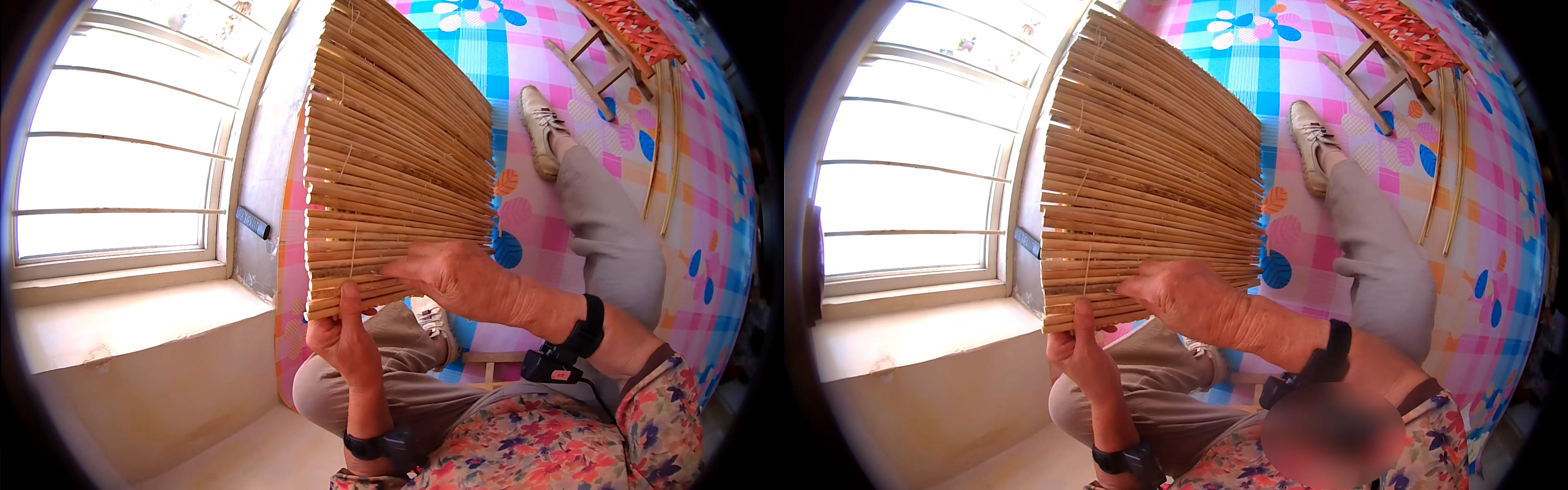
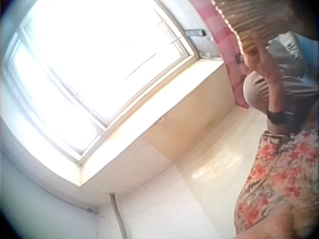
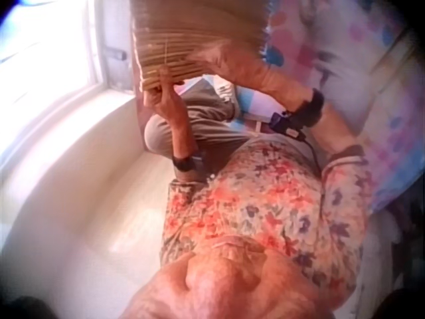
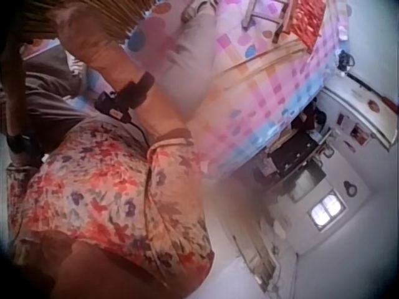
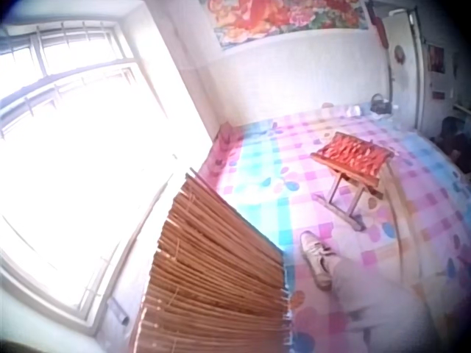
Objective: The person weaves a straw mat by hand, passing a thread through individual straw stalks and pulling it tight.
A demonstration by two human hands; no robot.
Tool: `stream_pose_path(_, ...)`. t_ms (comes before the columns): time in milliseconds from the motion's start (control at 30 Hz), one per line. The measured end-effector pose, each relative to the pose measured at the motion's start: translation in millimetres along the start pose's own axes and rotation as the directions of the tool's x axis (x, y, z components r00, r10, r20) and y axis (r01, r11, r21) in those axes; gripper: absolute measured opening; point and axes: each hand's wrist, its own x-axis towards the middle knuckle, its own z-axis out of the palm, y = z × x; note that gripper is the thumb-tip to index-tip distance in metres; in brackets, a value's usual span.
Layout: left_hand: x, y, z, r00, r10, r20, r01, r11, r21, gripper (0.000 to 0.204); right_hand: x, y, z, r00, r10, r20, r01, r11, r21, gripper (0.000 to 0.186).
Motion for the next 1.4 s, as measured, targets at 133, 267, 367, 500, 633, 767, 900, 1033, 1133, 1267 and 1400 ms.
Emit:
stream_pose_path(133, -1, 2, 2, 1.0, -0.005, -0.017, 0.005, 1.0, -0.022, 0.016, 0, 5, 3, 1.0, -0.019, -0.005, 0.02, 1.0, 0.015, 0.02)
stream_pose_path(267, -1, 2, 2, 1.0, -0.007, -0.022, 0.006, 0.999, -0.041, 0.017, 0, 8, 3, 0.999, -0.047, -0.022, 0.048, 0.998, 0.032, 0.019)
stream_pose_path(367, -2, 2, 0, 0.999, -0.02, -0.026, 0.019, 0.999, -0.036, 0.016, 0, 8, 5, 0.999, -0.05, -0.02, 0.05, 0.999, 0.018, 0.02)
stream_pose_path(500, -5, 4, 3, 0.999, -0.026, -0.041, 0.026, 1.0, -0.01, 0.016, 3, 4, -2, 0.997, -0.076, 0.014, 0.077, 0.995, -0.066, 0.02)
stream_pose_path(633, -11, 3, -1, 1.0, 0.009, 0.01, -0.009, 0.999, 0.047, 0.012, 2, -12, -14, 0.993, -0.013, 0.121, 0.033, 0.987, -0.16, 0.012)
stream_pose_path(767, -21, 1, -1, 0.979, 0.157, 0.126, -0.183, 0.956, 0.23, 0.009, -6, -29, -29, 0.983, 0.027, 0.182, 0.01, 0.98, -0.2, 0.01)
stream_pose_path(900, -28, 22, 12, 0.858, 0.426, 0.288, -0.499, 0.824, 0.269, 0.021, -22, -46, -53, 0.948, 0.174, 0.267, -0.108, 0.963, -0.246, 0.016)
stream_pose_path(1033, -46, 26, 20, 0.751, 0.506, 0.424, -0.617, 0.766, 0.179, 0.032, -48, -58, -77, 0.929, 0.259, 0.265, -0.244, 0.966, -0.088, 0.016)
stream_pose_path(1133, -62, 25, 24, 0.641, 0.597, 0.482, -0.718, 0.688, 0.103, 0.027, -77, -69, -80, 0.894, 0.41, 0.179, -0.408, 0.912, -0.048, 0.012)
stream_pose_path(1267, -78, 19, 26, 0.574, 0.659, 0.486, -0.766, 0.642, 0.035, 0.021, -137, -52, -71, 0.909, 0.374, 0.182, -0.347, 0.924, -0.163, 0.003)
stream_pose_path(1400, -86, 20, 20, 0.527, 0.669, 0.524, -0.785, 0.619, -0.001, 0.025, -165, -54, -67, 0.855, 0.43, 0.289, -0.348, 0.89, -0.297, 0.022)
